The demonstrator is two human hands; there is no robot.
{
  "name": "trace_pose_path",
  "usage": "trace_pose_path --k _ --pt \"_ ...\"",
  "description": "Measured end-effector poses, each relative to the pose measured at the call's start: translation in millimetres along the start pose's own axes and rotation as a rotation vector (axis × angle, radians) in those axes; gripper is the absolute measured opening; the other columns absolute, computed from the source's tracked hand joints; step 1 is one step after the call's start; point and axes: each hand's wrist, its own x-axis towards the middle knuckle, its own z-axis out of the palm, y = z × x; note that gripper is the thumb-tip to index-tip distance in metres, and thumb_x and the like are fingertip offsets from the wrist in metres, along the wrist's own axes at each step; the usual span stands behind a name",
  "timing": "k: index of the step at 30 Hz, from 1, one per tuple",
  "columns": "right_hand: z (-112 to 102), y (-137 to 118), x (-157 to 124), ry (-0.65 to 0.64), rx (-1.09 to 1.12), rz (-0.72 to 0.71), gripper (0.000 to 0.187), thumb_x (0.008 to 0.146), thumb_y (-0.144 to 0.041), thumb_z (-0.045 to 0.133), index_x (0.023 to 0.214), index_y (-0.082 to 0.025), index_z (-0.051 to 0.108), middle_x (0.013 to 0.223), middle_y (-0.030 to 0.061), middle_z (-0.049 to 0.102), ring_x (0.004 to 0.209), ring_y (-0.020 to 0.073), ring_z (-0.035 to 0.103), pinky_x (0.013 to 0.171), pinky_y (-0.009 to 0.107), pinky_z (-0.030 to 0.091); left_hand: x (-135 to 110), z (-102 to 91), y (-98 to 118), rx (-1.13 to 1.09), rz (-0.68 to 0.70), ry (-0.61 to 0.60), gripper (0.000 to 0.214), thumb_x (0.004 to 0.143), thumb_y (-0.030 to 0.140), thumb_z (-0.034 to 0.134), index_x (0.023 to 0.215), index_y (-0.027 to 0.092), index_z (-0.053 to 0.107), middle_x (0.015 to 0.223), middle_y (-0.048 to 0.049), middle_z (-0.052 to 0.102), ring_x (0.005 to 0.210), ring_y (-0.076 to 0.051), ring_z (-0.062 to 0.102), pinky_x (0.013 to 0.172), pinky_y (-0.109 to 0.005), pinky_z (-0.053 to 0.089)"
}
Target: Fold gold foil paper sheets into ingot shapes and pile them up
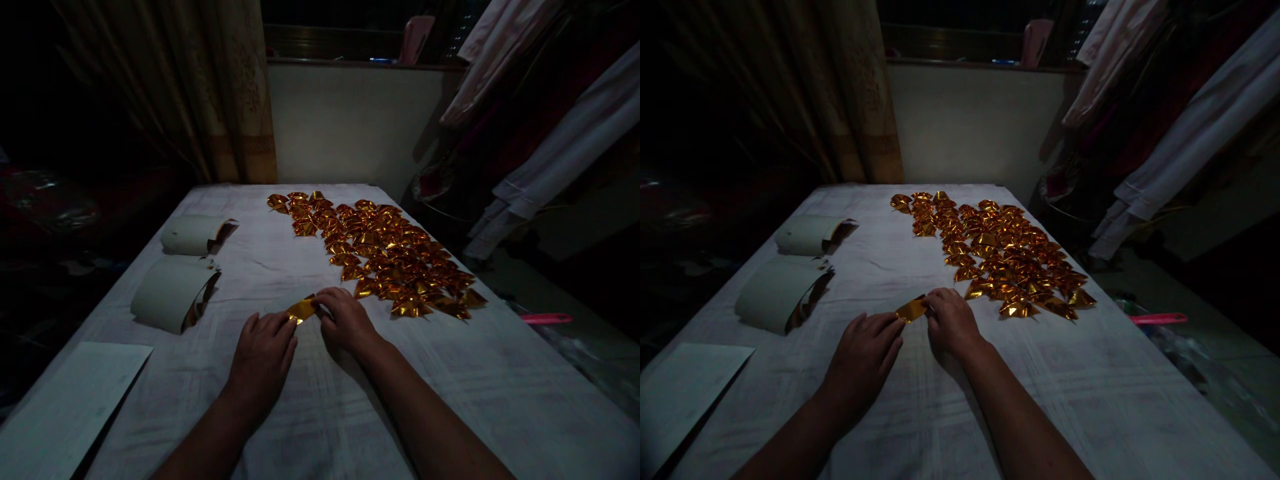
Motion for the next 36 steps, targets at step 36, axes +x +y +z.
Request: trace_pose_path --k 36 --pt "6.2 -7.2 -1.3 -0.022 -0.128 -0.238 0.013 0.092 -0.026 0.069 0.102 -0.029 0.076 0.096 0.0044 0.068 0.087 0.0187 0.058 0.074 0.03 0.04 9.3 -6.5 -27.6 -0.079 0.008 0.025 0.024 0.093 0.021 0.06 0.113 0.028 0.072 0.1 -0.0049 0.07 0.096 -0.025 0.06 0.101 -0.052 0.042"
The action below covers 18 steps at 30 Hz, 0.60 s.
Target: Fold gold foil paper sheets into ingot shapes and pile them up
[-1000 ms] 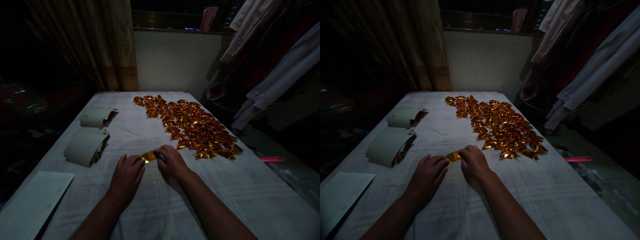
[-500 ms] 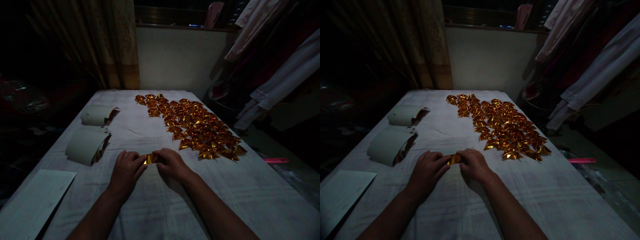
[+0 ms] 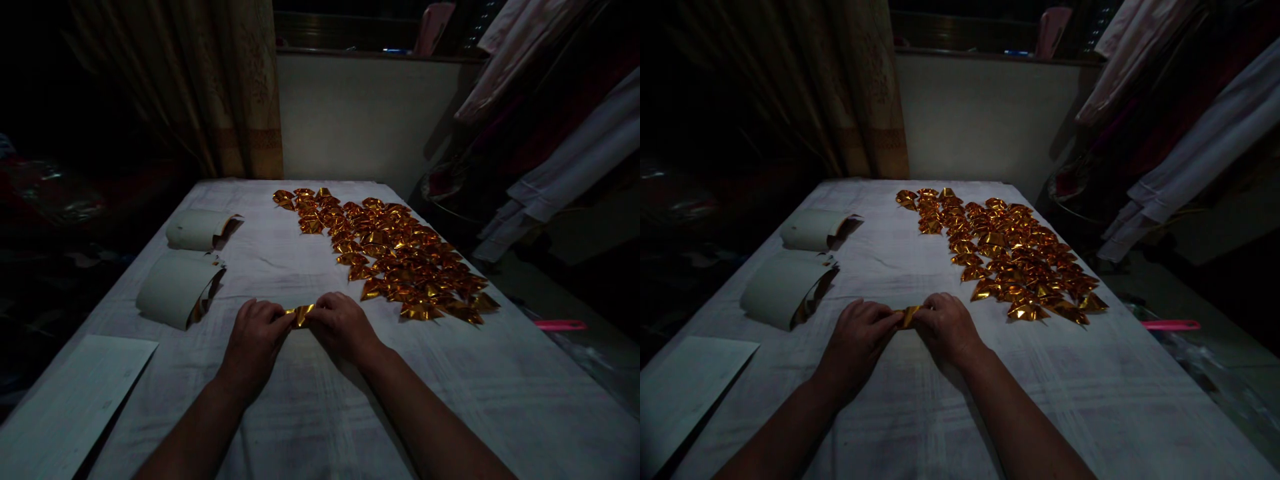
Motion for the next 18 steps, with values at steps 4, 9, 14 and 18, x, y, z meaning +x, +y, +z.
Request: trace_pose_path --k 4,9,14,18 --pt "-5.2 -7.8 0.9 0.076 -0.036 -0.047 0.01 0.091 -0.029 0.073 0.099 -0.032 0.077 0.111 0.0054 0.069 0.099 0.0203 0.058 0.082 0.033 0.04 -4.0 2.2 2.7 -0.057 0.031 -0.008 0.025 0.096 0.018 0.054 0.115 0.024 0.069 0.11 -0.0075 0.07 0.1 -0.024 0.062 0.085 -0.041 0.053" --pt "-5.4 -10.2 1.1 0.0 0.046 -0.127 0.008 0.093 -0.03 0.069 0.095 -0.026 0.076 0.097 0.0031 0.074 0.093 0.0187 0.061 0.084 0.034 0.039 -12.0 4.3 6.7 -0.131 0.066 -0.018 0.032 0.095 0.012 0.048 0.121 0.02 0.065 0.121 -0.0092 0.067 0.114 -0.024 0.061 0.099 -0.041 0.053" --pt "-5.3 3.5 -2.6 -0.057 0.132 -0.088 0.011 0.09 -0.026 0.073 0.1 -0.026 0.076 0.095 0.0025 0.073 0.09 0.0183 0.062 0.08 0.033 0.038 -14.0 4.4 11.8 -0.09 0.068 -0.015 0.033 0.096 0.017 0.05 0.127 0.017 0.062 0.126 -0.01 0.065 0.125 -0.029 0.052 0.106 -0.048 0.05" --pt "-6.6 10.6 -3.2 -0.066 0.175 -0.042 0.011 0.088 -0.024 0.074 0.099 -0.026 0.077 0.092 0.0017 0.071 0.088 0.0179 0.061 0.079 0.032 0.038 -14.3 5.4 14.2 -0.116 0.073 -0.041 0.034 0.097 0.018 0.048 0.129 0.019 0.06 0.124 -0.0094 0.064 0.123 -0.027 0.054 0.106 -0.047 0.051"
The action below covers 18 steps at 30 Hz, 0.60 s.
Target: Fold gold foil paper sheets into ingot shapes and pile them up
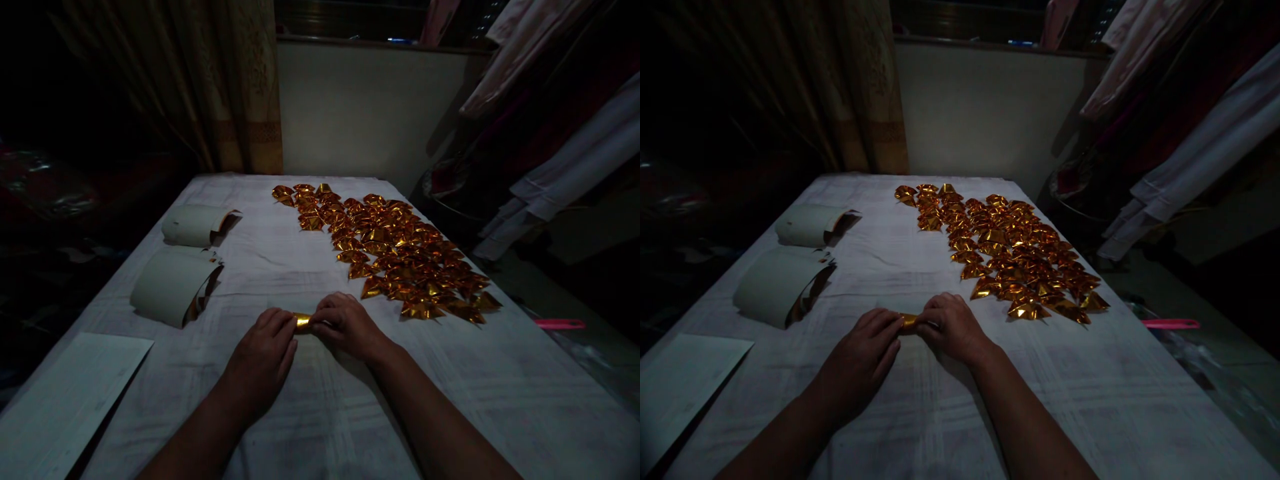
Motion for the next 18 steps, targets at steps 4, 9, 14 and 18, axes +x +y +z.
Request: trace_pose_path --k 4,9,14,18 --pt "2.4 -0.1 2.1 0.017 0.022 0.044 0.003 0.088 -0.024 0.074 0.091 -0.024 0.076 0.089 0.0022 0.07 0.087 0.0183 0.06 0.078 0.032 0.037 -2.0 1.5 0.3 0.004 0.011 0.029 0.035 0.097 0.018 0.048 0.131 0.019 0.058 0.128 -0.0105 0.062 0.125 -0.028 0.054 0.107 -0.05 0.05" --pt "5.7 -3.1 3.2 0.05 0.034 0.133 0.004 0.088 -0.026 0.074 0.086 -0.022 0.073 0.089 0.0015 0.069 0.087 0.0183 0.06 0.077 0.032 0.036 -3.5 1.7 0.2 0.018 0.03 0.029 0.035 0.097 0.018 0.048 0.13 0.02 0.058 0.123 -0.0096 0.064 0.116 -0.025 0.06 0.101 -0.046 0.055" --pt "7.1 -7.3 3.8 0.068 0.02 0.178 0.006 0.089 -0.025 0.072 0.084 -0.021 0.07 0.09 0.0015 0.068 0.089 0.0189 0.058 0.079 0.033 0.035 -10.3 3.9 -0.4 0.105 0.066 0.043 0.04 0.098 0.02 0.047 0.138 0.016 0.052 0.129 -0.0114 0.064 0.12 -0.026 0.061 0.104 -0.046 0.054" --pt "8.7 -8.6 4.8 0.076 0.026 0.201 0.008 0.089 -0.025 0.072 0.083 -0.021 0.069 0.088 0.0011 0.066 0.089 0.0186 0.056 0.079 0.032 0.034 -15.6 3.9 -1.0 0.143 0.109 0.05 0.042 0.1 0.021 0.046 0.142 0.017 0.05 0.133 -0.0115 0.064 0.123 -0.026 0.061 0.105 -0.047 0.053"
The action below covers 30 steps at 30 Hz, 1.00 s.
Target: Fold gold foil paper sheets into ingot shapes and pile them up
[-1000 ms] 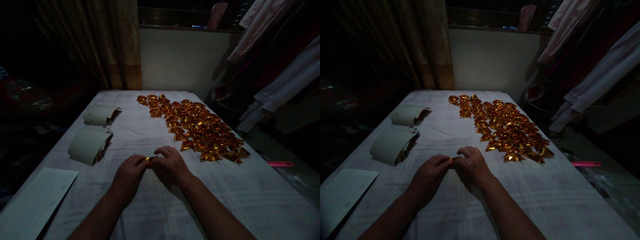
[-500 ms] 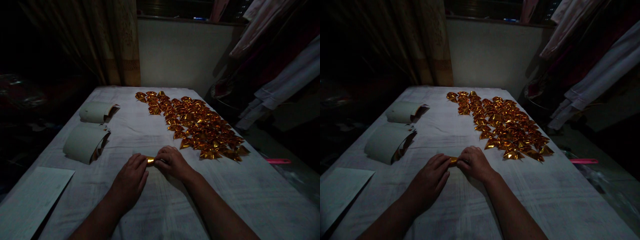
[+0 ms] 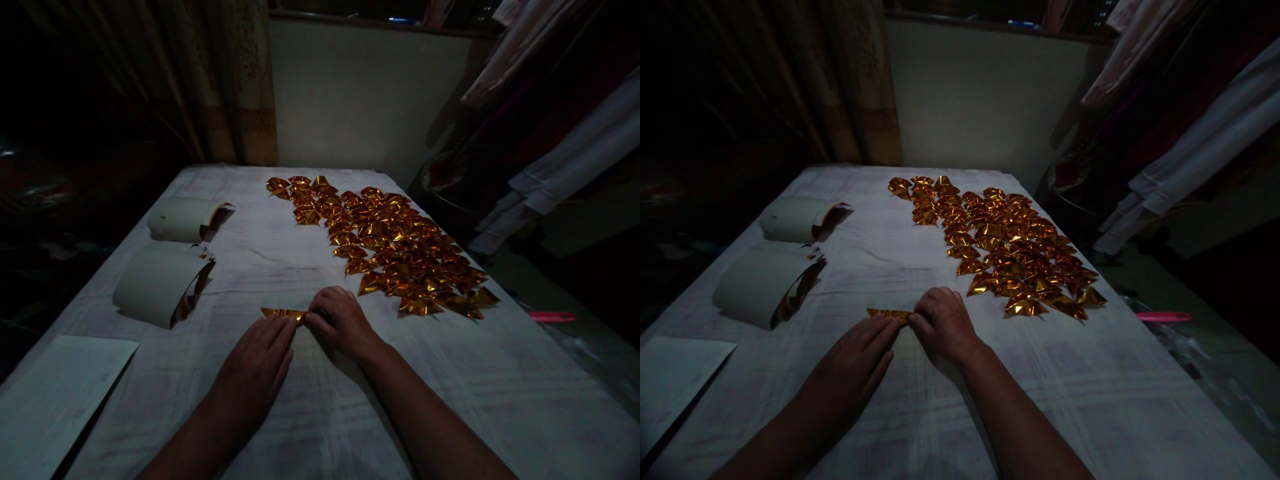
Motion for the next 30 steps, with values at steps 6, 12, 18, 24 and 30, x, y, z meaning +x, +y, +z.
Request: trace_pose_path --k 6,12,18,24,30 --pt "-0.1 0.3 1.5 -0.017 0.004 0.026 0.008 0.087 -0.026 0.075 0.082 -0.022 0.069 0.09 0.0003 0.066 0.09 0.0186 0.056 0.08 0.032 0.034 0.2 0.7 -0.2 -0.024 -0.013 -0.002 0.036 0.1 0.022 0.046 0.135 0.015 0.057 0.131 -0.0123 0.065 0.122 -0.027 0.061 0.104 -0.05 0.054" --pt "0.6 -5.3 3.6 -0.018 -0.074 0.068 0.012 0.088 -0.027 0.074 0.08 -0.021 0.068 0.087 0.0012 0.065 0.089 0.0191 0.056 0.078 0.032 0.033 1.9 1.3 1.0 -0.063 -0.041 -0.023 0.036 0.1 0.021 0.047 0.134 0.016 0.058 0.13 -0.0116 0.065 0.121 -0.026 0.061 0.104 -0.05 0.054" --pt "1.6 -13.4 4.9 -0.017 -0.152 0.115 0.013 0.09 -0.03 0.073 0.082 -0.021 0.067 0.089 0.0026 0.065 0.091 0.0201 0.055 0.08 0.033 0.033 0.8 3.0 1.1 -0.033 -0.03 -0.009 0.038 0.101 0.022 0.046 0.136 0.015 0.056 0.132 -0.0123 0.064 0.122 -0.027 0.061 0.105 -0.051 0.052" --pt "0.3 -16.3 5.4 -0.053 -0.228 0.119 0.015 0.092 -0.033 0.07 0.085 -0.021 0.066 0.094 0.004 0.065 0.092 0.0207 0.055 0.08 0.033 0.034 5.3 -2.2 0.7 -0.07 -0.01 -0.036 0.041 0.102 0.021 0.045 0.142 0.022 0.051 0.13 -0.0109 0.065 0.117 -0.025 0.062 0.099 -0.048 0.055" --pt "0.4 -17.1 6.6 -0.076 -0.279 0.104 0.014 0.093 -0.033 0.069 0.088 -0.021 0.066 0.095 0.0038 0.064 0.092 0.0204 0.054 0.08 0.032 0.034 7.7 -6.2 1.0 -0.088 -0.017 -0.033 0.038 0.1 0.019 0.046 0.138 0.021 0.055 0.126 -0.011 0.066 0.113 -0.025 0.063 0.096 -0.047 0.057"
